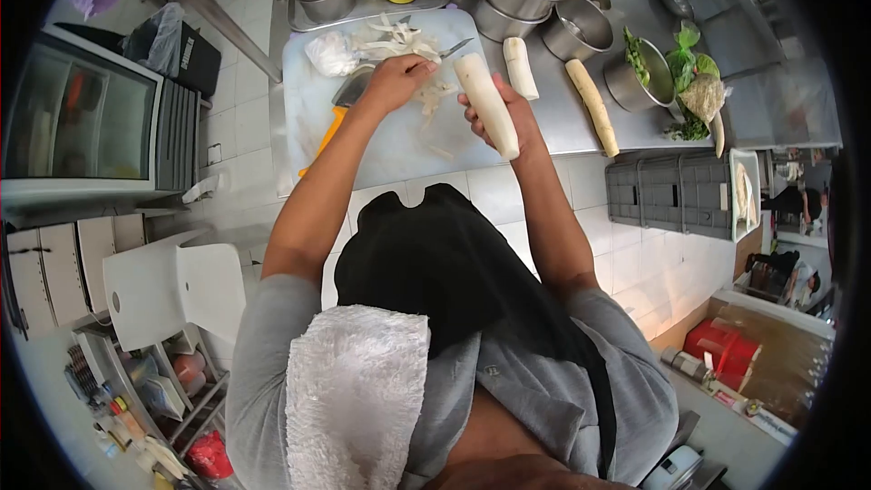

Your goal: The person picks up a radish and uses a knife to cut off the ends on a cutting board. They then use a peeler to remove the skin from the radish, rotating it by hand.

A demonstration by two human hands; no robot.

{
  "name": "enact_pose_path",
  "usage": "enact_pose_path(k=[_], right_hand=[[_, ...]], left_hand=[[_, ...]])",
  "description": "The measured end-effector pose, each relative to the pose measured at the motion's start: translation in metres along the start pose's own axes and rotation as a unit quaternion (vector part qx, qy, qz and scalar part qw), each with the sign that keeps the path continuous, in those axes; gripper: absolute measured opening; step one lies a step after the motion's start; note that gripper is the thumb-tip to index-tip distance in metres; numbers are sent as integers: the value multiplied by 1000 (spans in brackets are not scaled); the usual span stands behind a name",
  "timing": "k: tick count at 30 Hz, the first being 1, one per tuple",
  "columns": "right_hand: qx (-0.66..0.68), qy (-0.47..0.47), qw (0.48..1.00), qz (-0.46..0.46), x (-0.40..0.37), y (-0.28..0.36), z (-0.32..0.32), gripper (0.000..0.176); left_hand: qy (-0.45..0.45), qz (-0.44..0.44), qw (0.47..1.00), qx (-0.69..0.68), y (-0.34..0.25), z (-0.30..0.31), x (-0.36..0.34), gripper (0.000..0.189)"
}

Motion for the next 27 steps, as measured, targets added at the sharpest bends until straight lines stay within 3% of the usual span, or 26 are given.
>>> enact_pose_path(k=[2, 6, 9, 13, 19, 21, 24, 27], right_hand=[[42, -52, 998, 9, 6, 5, 6, 56], [49, 12, 999, 19, 32, 13, 24, 56], [49, -3, 999, 1, 44, 11, 23, 56], [90, 27, 995, -27, 51, 4, 16, 57], [56, 27, 998, -9, 38, 9, 0, 59], [-18, 34, 999, 10, 22, 12, -11, 60], [24, 47, 999, -12, 16, -3, 3, 61], [-25, 25, 999, -13, 0, -2, 1, 63]], left_hand=[[26, 13, 998, -51, -5, -10, -23, 36], [43, -47, 995, -76, -24, -20, -76, 28], [54, -80, 994, -52, -41, -22, -100, 28], [78, -77, 994, -20, -51, -25, -110, 29], [41, -160, 986, 1, -56, -23, -103, 28], [12, -115, 992, -49, -29, -23, -69, 30], [26, -25, 995, -96, 14, -14, 8, 31], [25, 44, 999, 2, 2, -3, 10, 31]])
Point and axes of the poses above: each hand's wrist, its own x-axis towards the middle knuckle, its own z-axis out of the back of the hand, y = z × x, the point moved 6 cm from there along x, towards the middle knuckle, and after that the axes turned 3 degrees about z, right-handed, at the moved point
